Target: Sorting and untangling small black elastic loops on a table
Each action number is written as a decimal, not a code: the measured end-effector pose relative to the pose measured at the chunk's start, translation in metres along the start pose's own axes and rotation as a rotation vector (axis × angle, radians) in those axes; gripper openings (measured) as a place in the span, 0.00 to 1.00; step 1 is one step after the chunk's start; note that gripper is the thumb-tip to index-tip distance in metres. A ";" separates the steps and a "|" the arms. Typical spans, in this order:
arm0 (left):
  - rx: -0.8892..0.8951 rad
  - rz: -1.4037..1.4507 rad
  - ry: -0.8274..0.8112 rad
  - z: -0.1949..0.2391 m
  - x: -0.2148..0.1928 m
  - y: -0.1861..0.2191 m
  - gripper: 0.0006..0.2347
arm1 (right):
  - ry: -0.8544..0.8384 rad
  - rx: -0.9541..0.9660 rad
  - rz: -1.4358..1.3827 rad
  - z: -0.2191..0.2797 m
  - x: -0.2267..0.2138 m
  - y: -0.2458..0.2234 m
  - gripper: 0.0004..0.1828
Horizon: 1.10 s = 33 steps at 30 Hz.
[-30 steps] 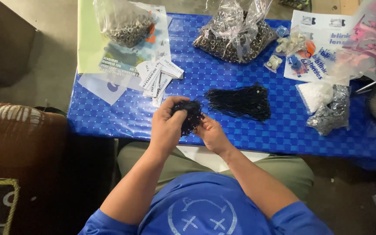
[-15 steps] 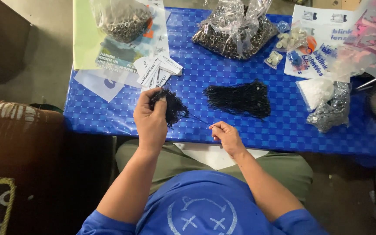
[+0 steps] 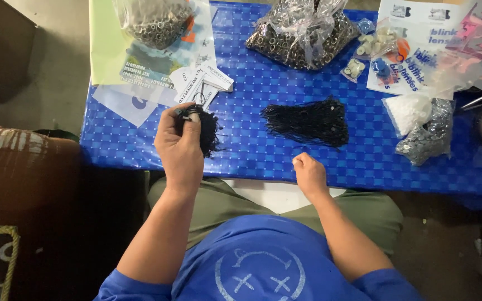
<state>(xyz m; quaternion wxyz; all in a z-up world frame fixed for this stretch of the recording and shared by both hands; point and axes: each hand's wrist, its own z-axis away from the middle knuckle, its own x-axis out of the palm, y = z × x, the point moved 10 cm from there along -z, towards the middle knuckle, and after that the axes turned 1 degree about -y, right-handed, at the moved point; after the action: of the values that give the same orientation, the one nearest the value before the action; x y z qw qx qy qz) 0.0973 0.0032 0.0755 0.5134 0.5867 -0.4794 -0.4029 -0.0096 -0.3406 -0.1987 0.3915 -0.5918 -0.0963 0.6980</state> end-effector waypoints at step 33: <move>0.274 -1.031 -0.644 0.107 0.140 -0.223 0.02 | -0.010 -0.300 -0.074 0.006 -0.097 -0.019 0.05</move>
<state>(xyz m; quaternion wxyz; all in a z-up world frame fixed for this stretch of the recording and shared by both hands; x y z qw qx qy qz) 0.0572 -0.1533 -0.1578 0.0027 0.6524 -0.3125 -0.6904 -0.0073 -0.3903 -0.1134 0.3236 -0.6363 -0.2231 0.6638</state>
